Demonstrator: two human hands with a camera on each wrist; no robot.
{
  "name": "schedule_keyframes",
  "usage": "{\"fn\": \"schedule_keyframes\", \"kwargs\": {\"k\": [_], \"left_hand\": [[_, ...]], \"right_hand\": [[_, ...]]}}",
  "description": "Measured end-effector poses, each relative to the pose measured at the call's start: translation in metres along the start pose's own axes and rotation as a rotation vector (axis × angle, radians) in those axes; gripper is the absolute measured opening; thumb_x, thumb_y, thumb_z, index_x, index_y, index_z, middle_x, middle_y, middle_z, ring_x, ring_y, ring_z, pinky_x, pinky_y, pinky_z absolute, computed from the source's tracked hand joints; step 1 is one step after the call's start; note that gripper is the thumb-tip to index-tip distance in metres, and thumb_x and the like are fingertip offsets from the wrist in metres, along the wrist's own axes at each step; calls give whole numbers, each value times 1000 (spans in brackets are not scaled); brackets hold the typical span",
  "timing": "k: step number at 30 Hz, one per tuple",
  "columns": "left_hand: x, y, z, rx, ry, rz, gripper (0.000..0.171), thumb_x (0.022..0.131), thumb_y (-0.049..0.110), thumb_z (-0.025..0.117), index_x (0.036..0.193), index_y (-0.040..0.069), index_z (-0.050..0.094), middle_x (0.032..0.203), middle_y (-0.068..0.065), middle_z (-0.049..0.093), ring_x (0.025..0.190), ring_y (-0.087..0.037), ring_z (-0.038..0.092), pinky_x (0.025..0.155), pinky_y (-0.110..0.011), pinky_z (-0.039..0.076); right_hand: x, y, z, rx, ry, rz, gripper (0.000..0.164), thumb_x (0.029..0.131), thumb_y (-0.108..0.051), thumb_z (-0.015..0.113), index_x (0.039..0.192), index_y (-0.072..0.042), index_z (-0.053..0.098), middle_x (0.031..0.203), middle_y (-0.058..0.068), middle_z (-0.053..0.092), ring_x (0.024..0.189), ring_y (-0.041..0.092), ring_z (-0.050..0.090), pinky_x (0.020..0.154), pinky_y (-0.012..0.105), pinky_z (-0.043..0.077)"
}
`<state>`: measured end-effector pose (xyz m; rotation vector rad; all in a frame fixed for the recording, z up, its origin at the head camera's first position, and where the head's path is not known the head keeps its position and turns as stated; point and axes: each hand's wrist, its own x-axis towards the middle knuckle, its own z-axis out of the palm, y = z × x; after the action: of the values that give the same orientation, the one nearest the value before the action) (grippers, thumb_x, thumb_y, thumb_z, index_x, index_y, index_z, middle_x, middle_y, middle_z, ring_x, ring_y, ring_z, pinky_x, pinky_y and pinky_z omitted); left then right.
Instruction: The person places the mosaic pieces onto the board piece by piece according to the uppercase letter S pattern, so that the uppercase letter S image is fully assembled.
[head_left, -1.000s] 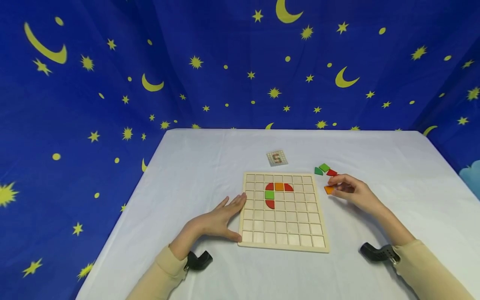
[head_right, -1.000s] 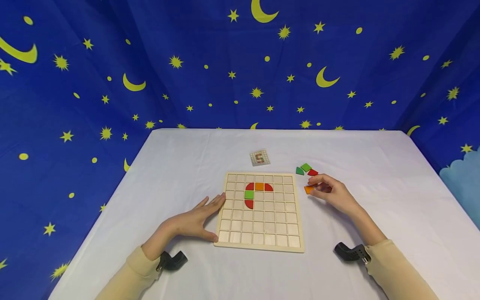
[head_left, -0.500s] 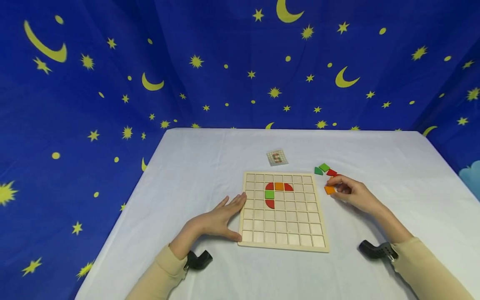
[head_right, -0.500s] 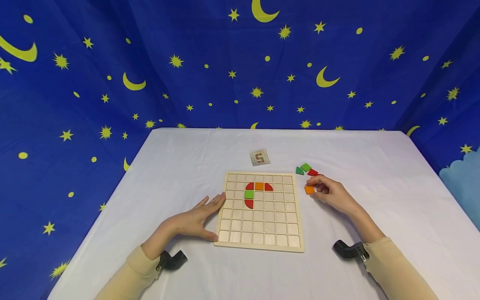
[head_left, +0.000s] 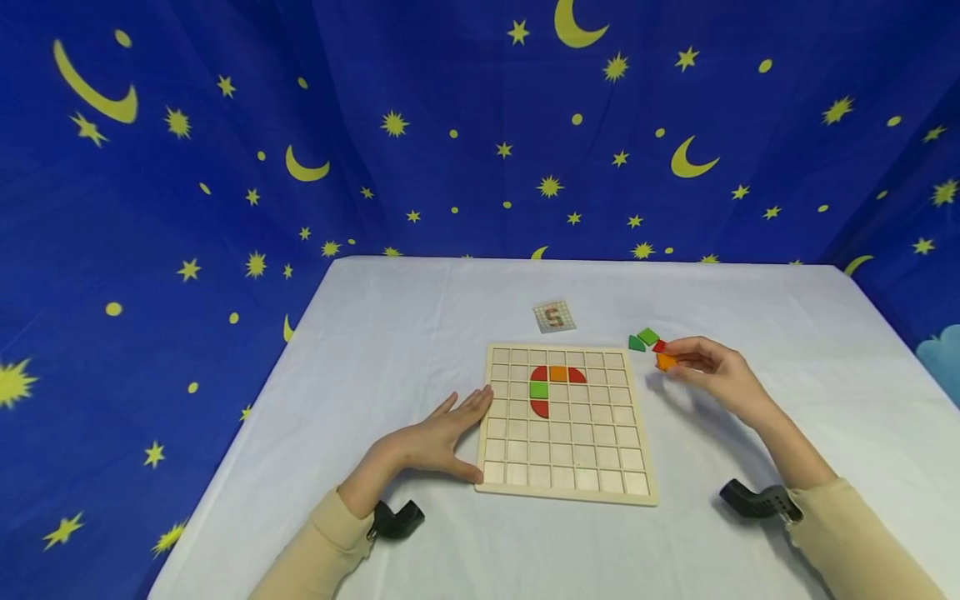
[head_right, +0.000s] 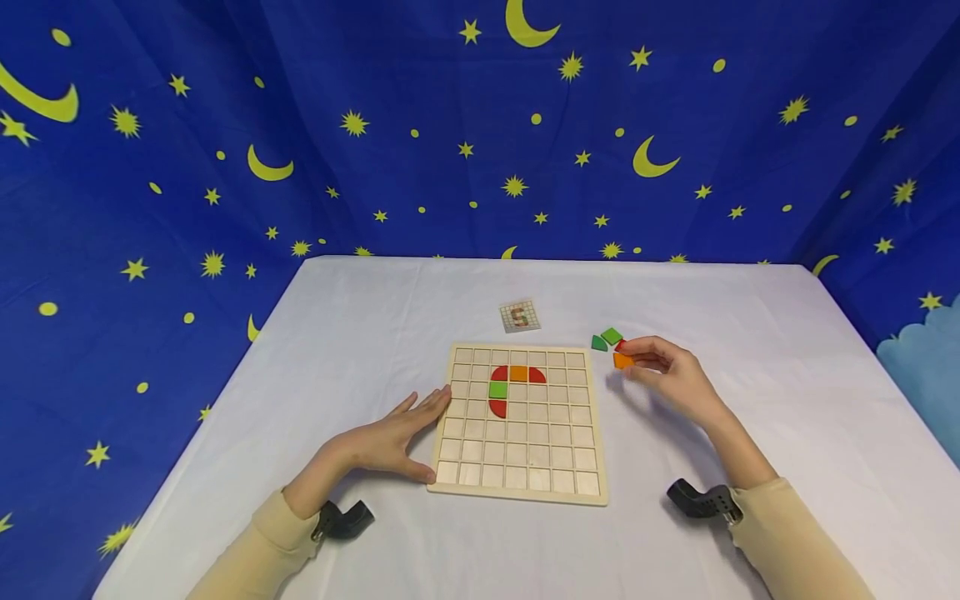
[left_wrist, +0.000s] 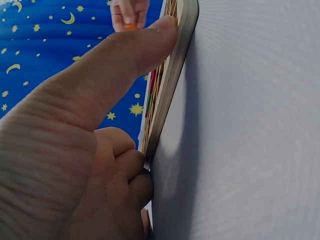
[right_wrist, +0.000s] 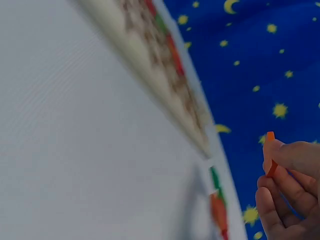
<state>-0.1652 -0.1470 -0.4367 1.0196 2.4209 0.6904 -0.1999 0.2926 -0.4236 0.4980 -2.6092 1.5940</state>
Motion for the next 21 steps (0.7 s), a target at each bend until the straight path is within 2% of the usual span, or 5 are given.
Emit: {"fn": "schedule_keyframes", "kwargs": {"k": [3, 7, 11, 16, 21], "left_hand": [[0, 0, 0, 2, -2, -4, 114, 76, 46, 76, 150, 3, 1, 156, -6, -4, 142, -16, -2, 113, -38, -5], [0, 0, 0, 7, -1, -5, 114, 76, 46, 76, 150, 2, 1, 156, -7, -4, 142, -17, -2, 113, -38, -5], [0, 0, -1, 6, 2, 4, 114, 77, 47, 75, 150, 2, 1, 156, -8, -3, 142, -18, -1, 113, -39, -5], [1, -1, -1, 5, 2, 7, 114, 77, 48, 74, 150, 3, 1, 156, -7, -4, 142, -17, -3, 113, -38, -5], [0, -2, -1, -6, 3, 23, 113, 77, 46, 75, 150, 0, 2, 157, -10, -3, 142, -20, -1, 113, -42, -4]], "right_hand": [[3, -10, -1, 37, 10, 0, 33, 88, -3, 66, 118, 7, 58, 109, 1, 64, 91, 6, 62, 76, 16, 50], [5, -22, 5, 62, 15, -24, 34, 87, -2, 67, 118, 7, 58, 108, 0, 65, 90, 8, 62, 77, 17, 51], [6, -34, 20, 70, 2, -65, 35, 85, 0, 68, 118, 8, 57, 108, 4, 64, 89, 9, 61, 78, 17, 50], [9, -46, 44, 66, -40, -99, 36, 85, 0, 68, 118, 8, 57, 110, 15, 62, 90, 11, 62, 80, 18, 50], [11, -55, 65, 24, -62, -128, 37, 84, 0, 69, 119, 4, 59, 109, 16, 64, 90, 17, 62, 82, 17, 48]]}}
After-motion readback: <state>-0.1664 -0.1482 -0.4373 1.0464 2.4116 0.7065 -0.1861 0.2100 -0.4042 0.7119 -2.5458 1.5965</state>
